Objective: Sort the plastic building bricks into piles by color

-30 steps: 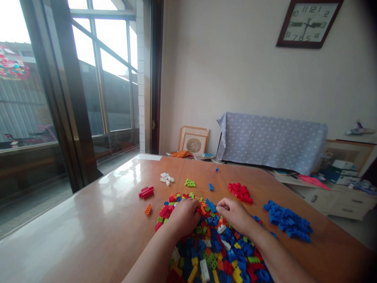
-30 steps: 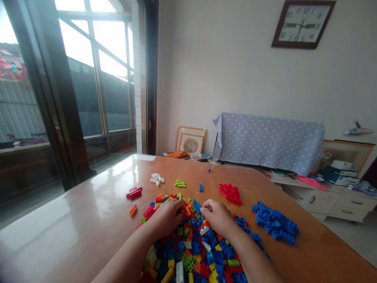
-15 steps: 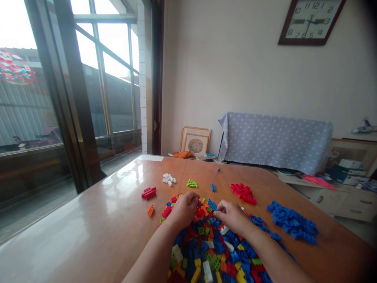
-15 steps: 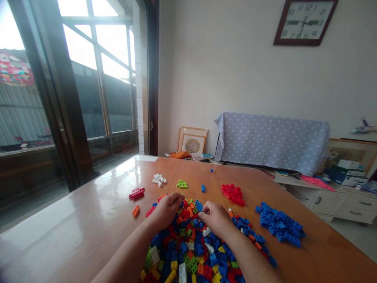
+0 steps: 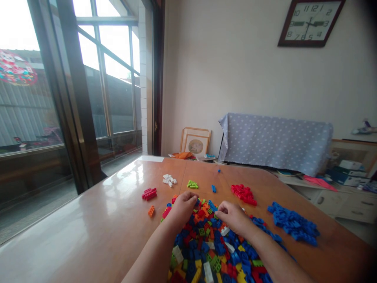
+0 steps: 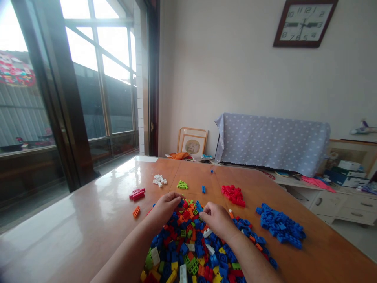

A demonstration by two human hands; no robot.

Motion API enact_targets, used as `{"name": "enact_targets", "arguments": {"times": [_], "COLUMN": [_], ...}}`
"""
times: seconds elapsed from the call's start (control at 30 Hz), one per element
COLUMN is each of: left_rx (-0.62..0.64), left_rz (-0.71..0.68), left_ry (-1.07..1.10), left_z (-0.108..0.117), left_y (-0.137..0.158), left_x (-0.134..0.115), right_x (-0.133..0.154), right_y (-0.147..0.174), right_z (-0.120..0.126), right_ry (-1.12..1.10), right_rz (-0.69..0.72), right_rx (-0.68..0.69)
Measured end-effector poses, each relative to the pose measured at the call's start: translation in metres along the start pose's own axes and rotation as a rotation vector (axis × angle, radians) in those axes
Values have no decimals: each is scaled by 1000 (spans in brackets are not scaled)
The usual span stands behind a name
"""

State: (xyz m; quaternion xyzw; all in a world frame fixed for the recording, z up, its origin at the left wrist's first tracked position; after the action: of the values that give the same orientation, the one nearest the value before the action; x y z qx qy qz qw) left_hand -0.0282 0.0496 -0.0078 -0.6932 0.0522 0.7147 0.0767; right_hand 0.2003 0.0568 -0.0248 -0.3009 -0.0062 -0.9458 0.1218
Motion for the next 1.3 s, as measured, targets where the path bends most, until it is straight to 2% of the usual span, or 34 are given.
{"name": "enact_targets", "arguments": {"times": [0.17, 0.33, 0.43, 0.57, 0.67, 0.77, 0.87, 1.0, 1.13, 1.3], "left_rx": [65, 259, 321, 316, 290, 250, 185, 51, 38, 62], "left_rz": [-1, -30, -32, -13, -15, -57, -122, -181, -209, -160], "left_ry": [89, 149, 133, 62, -43, -144, -276, -617, -957, -1053], "left_z": [-5, -17, -22, -23, -20, -16, -10, -4, -1, -4], "left_y": [7, 12, 17, 22, 19, 9, 1, 0, 4, 8], "left_x": [-8, -6, -10, -20, -19, -11, -2, 1, -2, -10], "right_x": [25, 51, 54, 42, 15, -32, -92, -157, -192, -210], "right_y": [12, 27, 31, 29, 24, 22, 32, 59, 73, 67], "right_z": [5, 9, 12, 27, 49, 78, 105, 126, 128, 125], "right_ry": [-76, -164, -184, -203, -259, -265, -200, -112, -19, 21], "right_rz": [123, 274, 303, 255, 182, 108, -123, -312, -426, -476], "right_rx": [-47, -53, -65, -101, -157, -288, -507, -653, -683, -658]}}
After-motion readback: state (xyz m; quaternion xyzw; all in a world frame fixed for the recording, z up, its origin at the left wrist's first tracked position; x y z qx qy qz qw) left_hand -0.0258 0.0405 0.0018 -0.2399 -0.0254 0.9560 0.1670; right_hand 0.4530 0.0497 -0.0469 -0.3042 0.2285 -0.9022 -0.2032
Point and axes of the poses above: each hand's wrist, its own y-axis away from the middle knuckle, its own z-axis out of the back of the hand, x = y × z, the point moved 1 cm from there along -y, towards the middle knuckle, and after that the axes turned 8 degrees about x, right-handed, at the moved point
